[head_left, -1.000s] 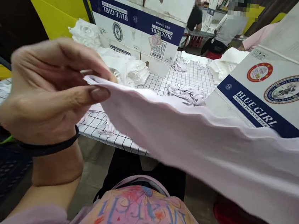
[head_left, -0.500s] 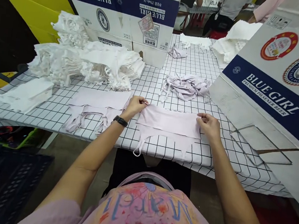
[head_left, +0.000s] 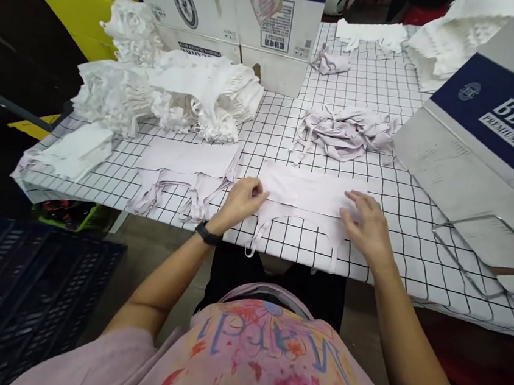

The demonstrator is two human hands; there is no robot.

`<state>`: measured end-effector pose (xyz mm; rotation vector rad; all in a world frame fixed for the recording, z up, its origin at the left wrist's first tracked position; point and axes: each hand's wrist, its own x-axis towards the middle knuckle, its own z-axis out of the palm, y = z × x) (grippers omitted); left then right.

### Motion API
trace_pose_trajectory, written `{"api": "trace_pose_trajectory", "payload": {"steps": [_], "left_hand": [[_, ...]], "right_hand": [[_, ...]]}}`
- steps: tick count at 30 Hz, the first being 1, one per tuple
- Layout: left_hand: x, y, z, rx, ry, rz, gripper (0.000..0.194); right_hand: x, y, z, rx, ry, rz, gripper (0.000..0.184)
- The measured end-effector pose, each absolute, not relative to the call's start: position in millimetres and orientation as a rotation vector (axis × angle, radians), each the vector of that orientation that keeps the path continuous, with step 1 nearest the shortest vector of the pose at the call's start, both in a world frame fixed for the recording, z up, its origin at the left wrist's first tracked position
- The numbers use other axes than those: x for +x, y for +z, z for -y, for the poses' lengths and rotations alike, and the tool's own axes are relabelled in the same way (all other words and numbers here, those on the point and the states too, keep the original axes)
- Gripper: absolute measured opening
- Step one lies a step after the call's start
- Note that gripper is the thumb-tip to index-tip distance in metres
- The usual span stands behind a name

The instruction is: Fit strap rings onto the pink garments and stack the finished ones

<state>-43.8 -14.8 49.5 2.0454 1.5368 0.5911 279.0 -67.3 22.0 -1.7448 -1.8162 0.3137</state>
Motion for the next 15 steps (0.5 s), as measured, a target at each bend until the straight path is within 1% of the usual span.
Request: {"api": "trace_pose_trajectory", "payload": {"steps": [2,3,4,6,8,9,12,15], "left_hand": [[-53,49,47,2.102,0.427,-1.576,0.035],[-56,48,61,2.108,0.361,-1.599,0.036],[-58,47,74,2.103,0.316,-1.622,0.035],[-57,46,92,2.053,0.288,-1.626,0.025],[-53,47,104,1.977,0.356,-1.607,0.016],[-50,48,107,1.931,0.421,-1.597,0.014],[-49,54,116,1.724,0.633,-1.591,0.014],[-58,60,125,1.531,0.662,-1.538,0.013]], "right_hand": [[269,18,78,-1.752,0.357,1.854,0.043],[266,15,81,-1.766,0.37,1.855,0.042],[264,12,82,-1.78,0.376,1.849,0.041],[263,7,82,-1.799,0.378,1.831,0.04],[263,4,81,-1.807,0.376,1.818,0.041],[263,4,81,-1.812,0.376,1.813,0.041],[261,4,82,-1.817,0.37,1.803,0.041],[260,5,84,-1.804,0.359,1.802,0.041]]}}
